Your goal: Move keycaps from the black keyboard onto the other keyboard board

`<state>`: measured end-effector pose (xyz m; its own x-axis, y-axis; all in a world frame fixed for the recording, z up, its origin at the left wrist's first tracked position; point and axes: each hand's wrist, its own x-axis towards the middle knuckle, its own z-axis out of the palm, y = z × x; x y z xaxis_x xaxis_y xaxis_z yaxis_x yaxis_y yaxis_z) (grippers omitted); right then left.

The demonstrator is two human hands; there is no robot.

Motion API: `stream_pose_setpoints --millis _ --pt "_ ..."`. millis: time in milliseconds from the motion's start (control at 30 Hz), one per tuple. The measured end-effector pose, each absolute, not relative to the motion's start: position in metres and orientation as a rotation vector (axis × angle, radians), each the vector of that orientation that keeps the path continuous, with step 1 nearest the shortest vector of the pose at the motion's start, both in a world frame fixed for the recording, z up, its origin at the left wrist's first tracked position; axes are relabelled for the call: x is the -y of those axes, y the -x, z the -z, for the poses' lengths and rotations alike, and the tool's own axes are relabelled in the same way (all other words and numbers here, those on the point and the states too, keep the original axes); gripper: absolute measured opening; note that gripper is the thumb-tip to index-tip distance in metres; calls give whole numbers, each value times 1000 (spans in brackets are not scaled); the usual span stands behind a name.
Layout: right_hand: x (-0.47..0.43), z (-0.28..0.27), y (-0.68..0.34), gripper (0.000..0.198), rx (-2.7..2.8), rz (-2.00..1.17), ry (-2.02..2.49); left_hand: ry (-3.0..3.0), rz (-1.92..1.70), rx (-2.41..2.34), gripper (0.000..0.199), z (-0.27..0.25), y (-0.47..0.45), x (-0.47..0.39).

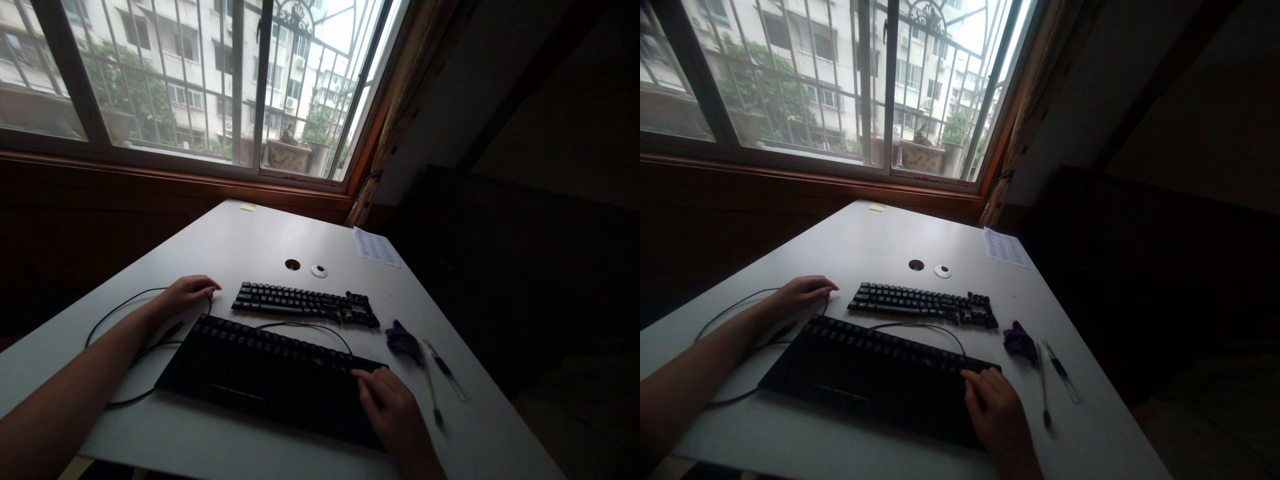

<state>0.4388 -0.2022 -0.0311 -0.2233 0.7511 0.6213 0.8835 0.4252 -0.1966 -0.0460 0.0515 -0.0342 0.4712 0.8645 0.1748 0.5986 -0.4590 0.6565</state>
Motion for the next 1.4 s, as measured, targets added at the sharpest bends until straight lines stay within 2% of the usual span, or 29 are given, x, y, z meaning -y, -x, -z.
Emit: stream_pose_setpoints --millis 333,867,1167,1400 --pt "201 27 -437 22 2010 268 1368 -2214 -648 -1092 45 31 52 -54" --pt "202 28 -439 22 2026 236 1364 -2269 -702 -1149 44 38 47 -51" --pt "201 32 -441 21 2037 253 1363 -2442 -1011 -1006 31 25 39 -26" --pt "203 33 -442 22 2040 223 1386 -2573 -826 -837 22 0 21 -2"
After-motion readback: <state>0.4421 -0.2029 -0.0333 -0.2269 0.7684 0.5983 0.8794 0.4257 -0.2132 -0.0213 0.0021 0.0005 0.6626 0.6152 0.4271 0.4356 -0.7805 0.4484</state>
